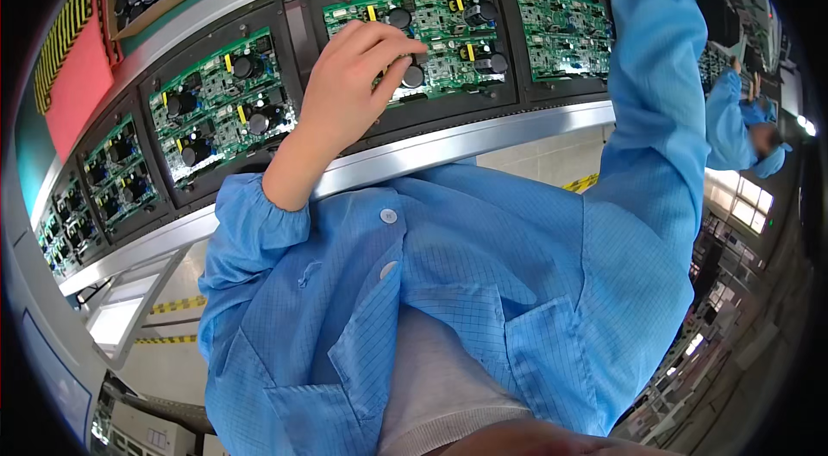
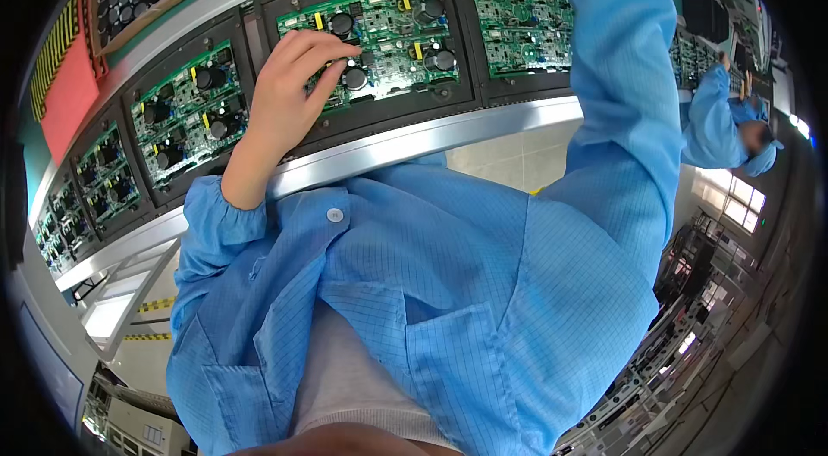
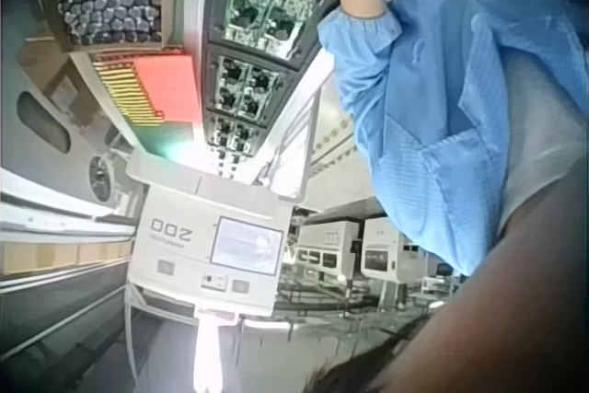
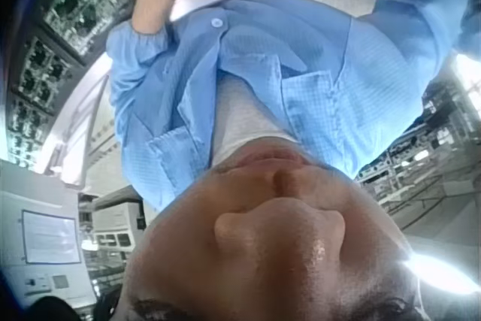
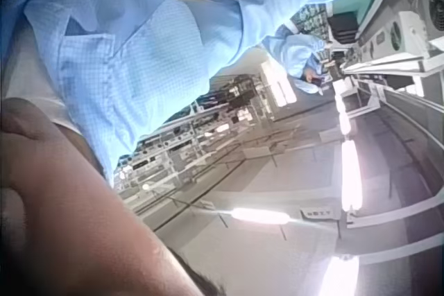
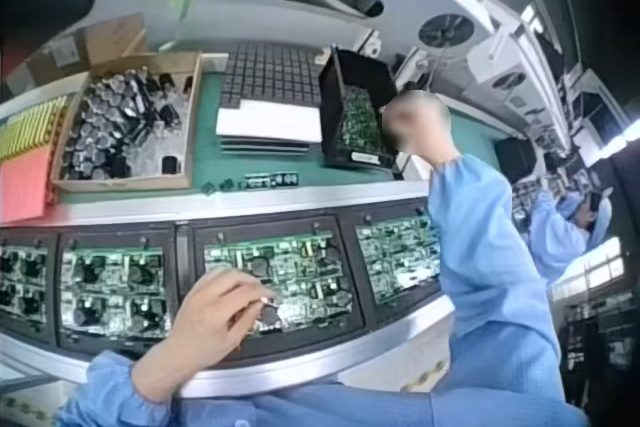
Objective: Manually assembling and inspecting electronic components on printed circuit board panels.
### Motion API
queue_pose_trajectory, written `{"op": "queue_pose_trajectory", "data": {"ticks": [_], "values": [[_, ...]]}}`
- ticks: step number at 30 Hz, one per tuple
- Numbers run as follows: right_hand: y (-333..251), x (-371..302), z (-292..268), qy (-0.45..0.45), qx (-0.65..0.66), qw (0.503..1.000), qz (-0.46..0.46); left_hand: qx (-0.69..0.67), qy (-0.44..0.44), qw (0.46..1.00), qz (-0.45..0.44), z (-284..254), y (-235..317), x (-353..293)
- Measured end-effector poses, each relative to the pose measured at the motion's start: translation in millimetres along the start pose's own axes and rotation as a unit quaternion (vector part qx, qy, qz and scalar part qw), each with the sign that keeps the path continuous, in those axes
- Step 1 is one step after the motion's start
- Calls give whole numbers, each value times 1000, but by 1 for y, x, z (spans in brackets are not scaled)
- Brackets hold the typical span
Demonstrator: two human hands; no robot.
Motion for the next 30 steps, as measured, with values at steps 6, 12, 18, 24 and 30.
{"op": "queue_pose_trajectory", "data": {"ticks": [6,12,18,24,30], "values": [[23,-143,-1,126,-96,984,78,-6,4,1000,-1,4,9,5],[13,-226,78,157,-97,969,165,-10,-5,1000,-2,4,11,6],[-5,-243,133,187,-126,945,237,-8,-16,1000,-15,9,7,9],[-1,-248,150,241,-108,926,269,-7,-17,1000,-20,13,4,11],[-2,-249,153,238,-137,912,305,-4,-14,1000,-12,13,4,12]]}}
Point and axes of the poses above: each hand's wrist, its own x-axis towards the middle knuckle, its own z-axis out of the palm, y = z × x, the point moved 4 cm from there along x, towards the middle knuckle, and after that the axes turned 11 degrees about -y, right-handed, at the moved point
